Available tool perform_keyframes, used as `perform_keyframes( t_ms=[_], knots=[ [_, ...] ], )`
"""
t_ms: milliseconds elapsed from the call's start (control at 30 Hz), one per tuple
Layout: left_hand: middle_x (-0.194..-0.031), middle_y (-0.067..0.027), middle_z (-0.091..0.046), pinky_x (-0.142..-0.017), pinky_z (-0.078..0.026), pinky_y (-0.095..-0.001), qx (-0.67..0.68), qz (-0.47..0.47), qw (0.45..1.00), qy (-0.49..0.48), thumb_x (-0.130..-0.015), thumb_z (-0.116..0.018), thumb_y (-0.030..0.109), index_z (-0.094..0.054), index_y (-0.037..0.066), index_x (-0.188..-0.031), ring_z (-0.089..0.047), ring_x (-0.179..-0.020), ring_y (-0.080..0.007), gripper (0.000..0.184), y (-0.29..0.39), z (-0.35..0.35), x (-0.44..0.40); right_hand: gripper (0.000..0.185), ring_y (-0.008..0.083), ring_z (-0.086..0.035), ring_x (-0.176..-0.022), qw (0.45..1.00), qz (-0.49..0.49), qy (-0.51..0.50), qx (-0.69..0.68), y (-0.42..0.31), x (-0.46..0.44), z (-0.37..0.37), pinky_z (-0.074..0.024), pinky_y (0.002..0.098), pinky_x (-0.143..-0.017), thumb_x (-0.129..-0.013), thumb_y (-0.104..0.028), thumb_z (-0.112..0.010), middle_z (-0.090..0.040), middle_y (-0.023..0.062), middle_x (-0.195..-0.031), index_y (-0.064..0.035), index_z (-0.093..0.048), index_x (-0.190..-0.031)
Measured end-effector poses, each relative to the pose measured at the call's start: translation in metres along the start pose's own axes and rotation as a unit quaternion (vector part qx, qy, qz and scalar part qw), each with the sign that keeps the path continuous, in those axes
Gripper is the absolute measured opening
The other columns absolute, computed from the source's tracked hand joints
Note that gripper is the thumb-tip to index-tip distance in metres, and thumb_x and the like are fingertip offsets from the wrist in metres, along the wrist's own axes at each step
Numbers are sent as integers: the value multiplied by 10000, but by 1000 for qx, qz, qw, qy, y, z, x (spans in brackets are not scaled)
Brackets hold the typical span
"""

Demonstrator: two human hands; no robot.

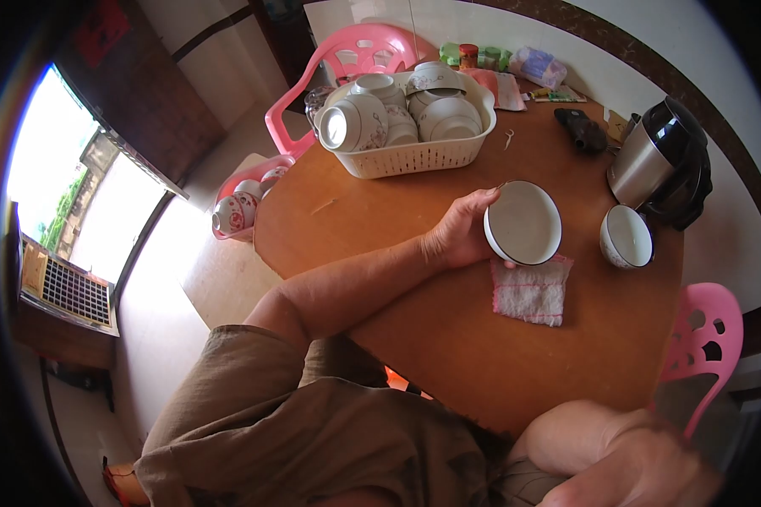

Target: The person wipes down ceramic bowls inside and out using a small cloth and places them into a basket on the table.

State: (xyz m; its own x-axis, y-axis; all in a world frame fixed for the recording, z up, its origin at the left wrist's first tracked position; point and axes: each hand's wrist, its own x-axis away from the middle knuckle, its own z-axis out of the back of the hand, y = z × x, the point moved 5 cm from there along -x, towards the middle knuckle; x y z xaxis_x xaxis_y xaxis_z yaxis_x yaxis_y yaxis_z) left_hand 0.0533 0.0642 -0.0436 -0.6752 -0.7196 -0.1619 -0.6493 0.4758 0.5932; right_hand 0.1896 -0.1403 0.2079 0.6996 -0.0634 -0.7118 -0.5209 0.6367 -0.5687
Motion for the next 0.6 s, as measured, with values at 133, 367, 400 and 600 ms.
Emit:
perform_keyframes(
  t_ms=[133,367,400,600],
  knots=[
    [-1219,-119,-614,-658,-582,-509,5,5,1000,6,-898,-605,508,-543,135,-1281,-625,-1066,-338,539,1,-3,1,127,156,-537,-550,996,5,53,65,7,-59,-25,-371,266,-473,-727,-110,-673,-656,41,-822,-133,-589,-819],
    [-1205,-111,-623,-647,-585,-495,-19,-1,1000,12,-895,-595,519,-540,136,-1277,-632,-1057,-327,544,0,1,1,147,130,-476,-520,992,96,59,55,15,-52,-23,-365,257,-473,-722,-88,-670,-652,99,-804,-138,-595,-839],
    [-1199,-107,-627,-643,-586,-490,-24,-2,1000,15,-893,-590,525,-540,137,-1273,-635,-1054,-323,545,0,1,1,149,129,-470,-518,996,65,24,51,15,-53,-21,-364,256,-473,-721,-90,-670,-650,100,-802,-139,-595,-841],
    [-1196,-105,-627,-643,-589,-489,-25,3,999,25,-889,-597,527,-542,141,-1272,-634,-1059,-321,547,0,0,2,152,135,-456,-514,991,-89,90,47,10,-46,-23,-364,251,-480,-707,-135,-678,-651,93,-800,-131,-594,-832]
  ],
)
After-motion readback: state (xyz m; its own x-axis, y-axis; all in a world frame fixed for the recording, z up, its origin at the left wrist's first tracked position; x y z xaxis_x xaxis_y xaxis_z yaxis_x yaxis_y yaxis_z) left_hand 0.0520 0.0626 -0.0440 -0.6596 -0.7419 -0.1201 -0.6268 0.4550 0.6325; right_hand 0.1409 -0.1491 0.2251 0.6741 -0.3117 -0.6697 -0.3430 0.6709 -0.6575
